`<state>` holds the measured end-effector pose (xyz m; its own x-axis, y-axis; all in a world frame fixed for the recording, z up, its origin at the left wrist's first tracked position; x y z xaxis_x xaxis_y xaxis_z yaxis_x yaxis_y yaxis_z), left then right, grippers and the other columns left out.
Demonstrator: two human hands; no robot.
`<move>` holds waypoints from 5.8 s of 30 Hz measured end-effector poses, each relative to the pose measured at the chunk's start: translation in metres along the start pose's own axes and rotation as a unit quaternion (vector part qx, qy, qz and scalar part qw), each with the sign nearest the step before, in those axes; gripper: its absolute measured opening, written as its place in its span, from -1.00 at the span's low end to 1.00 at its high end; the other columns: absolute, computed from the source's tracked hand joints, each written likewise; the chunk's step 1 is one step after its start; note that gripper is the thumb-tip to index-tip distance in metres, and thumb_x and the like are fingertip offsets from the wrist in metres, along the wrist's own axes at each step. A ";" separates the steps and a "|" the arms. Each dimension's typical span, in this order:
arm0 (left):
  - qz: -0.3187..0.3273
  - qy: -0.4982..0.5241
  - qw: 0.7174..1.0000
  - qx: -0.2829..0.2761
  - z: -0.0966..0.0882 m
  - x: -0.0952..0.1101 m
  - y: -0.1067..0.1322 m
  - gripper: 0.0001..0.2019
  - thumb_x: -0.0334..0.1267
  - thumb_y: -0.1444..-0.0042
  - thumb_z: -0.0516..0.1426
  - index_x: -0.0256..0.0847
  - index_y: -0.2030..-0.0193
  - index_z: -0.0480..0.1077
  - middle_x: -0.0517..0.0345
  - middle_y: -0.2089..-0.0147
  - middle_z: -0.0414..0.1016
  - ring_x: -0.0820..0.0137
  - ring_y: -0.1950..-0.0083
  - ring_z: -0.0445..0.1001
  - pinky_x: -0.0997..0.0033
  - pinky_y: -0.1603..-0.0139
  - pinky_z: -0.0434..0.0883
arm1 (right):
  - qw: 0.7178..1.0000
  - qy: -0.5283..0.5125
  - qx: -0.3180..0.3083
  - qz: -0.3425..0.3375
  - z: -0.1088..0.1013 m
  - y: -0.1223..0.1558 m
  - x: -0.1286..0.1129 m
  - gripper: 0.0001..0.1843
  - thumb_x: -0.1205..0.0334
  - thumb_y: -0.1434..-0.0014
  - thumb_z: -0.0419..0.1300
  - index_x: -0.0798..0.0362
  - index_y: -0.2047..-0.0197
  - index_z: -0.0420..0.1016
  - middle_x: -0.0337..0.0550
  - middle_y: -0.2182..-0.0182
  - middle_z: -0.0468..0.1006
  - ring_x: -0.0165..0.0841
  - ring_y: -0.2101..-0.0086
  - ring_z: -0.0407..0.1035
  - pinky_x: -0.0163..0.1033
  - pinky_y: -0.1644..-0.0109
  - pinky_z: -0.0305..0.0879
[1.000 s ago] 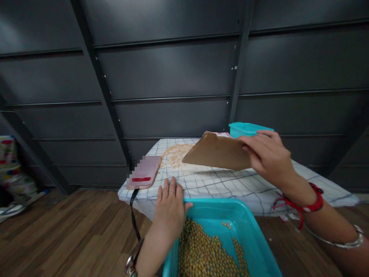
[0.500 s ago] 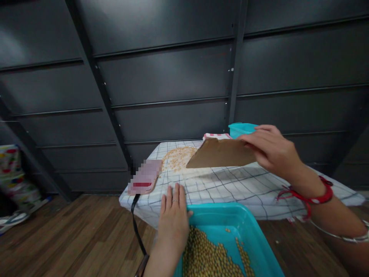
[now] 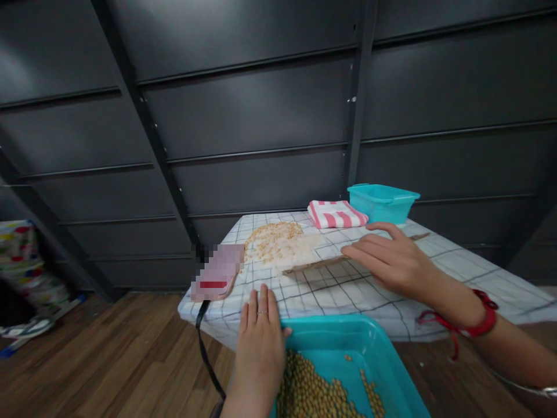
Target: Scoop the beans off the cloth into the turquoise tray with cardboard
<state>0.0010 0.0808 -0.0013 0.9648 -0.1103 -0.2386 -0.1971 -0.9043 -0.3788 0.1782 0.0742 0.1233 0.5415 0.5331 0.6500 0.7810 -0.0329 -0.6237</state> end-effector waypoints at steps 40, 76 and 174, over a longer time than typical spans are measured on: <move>0.003 -0.021 0.999 -0.032 -0.004 -0.014 -0.039 -0.56 -0.24 -0.11 -0.04 -0.38 -0.12 0.23 -0.15 -0.17 0.28 0.07 -0.16 0.25 0.10 -0.04 0.37 | 0.977 -0.150 -0.147 -0.028 0.062 -0.045 0.038 -0.69 0.54 -0.13 -0.14 0.11 0.24 0.37 -0.23 0.47 0.46 -0.41 0.41 0.26 -0.21 0.17 0.08; 0.071 -0.008 0.997 0.038 -0.020 0.020 -0.049 -0.56 -0.31 -0.14 -0.16 -0.37 -0.14 0.20 -0.12 -0.19 0.27 0.18 -0.20 0.21 0.16 -0.07 0.29 | 0.945 -0.248 -0.205 0.050 0.059 0.027 0.039 -0.92 0.31 -0.15 0.04 0.06 0.26 0.32 -0.26 0.39 0.40 -0.37 0.33 0.19 -0.18 0.16 0.02; -0.042 0.175 0.975 0.130 -0.015 -0.028 0.012 -0.39 -0.41 -0.08 -0.08 -0.47 -0.27 -0.19 -0.41 -0.23 0.13 -0.05 -0.27 0.01 -0.19 -0.08 0.24 | 0.930 -0.128 -0.186 0.291 0.029 0.039 -0.085 -0.62 0.26 -0.17 -0.05 0.06 -0.07 0.22 0.01 -0.03 0.34 -0.19 -0.08 0.17 0.20 -0.10 0.08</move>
<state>-0.0261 0.0668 0.0146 0.9707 -0.2155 0.1060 -0.1080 -0.7860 -0.6087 0.1541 0.0519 0.0313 0.8513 0.5158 0.0960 0.4589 -0.6434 -0.6127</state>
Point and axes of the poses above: each hand's wrist, its own y-axis away from the middle knuckle, its own z-axis out of the palm, x = y × z, the point moved 6 cm from there along -y, towards the middle knuckle
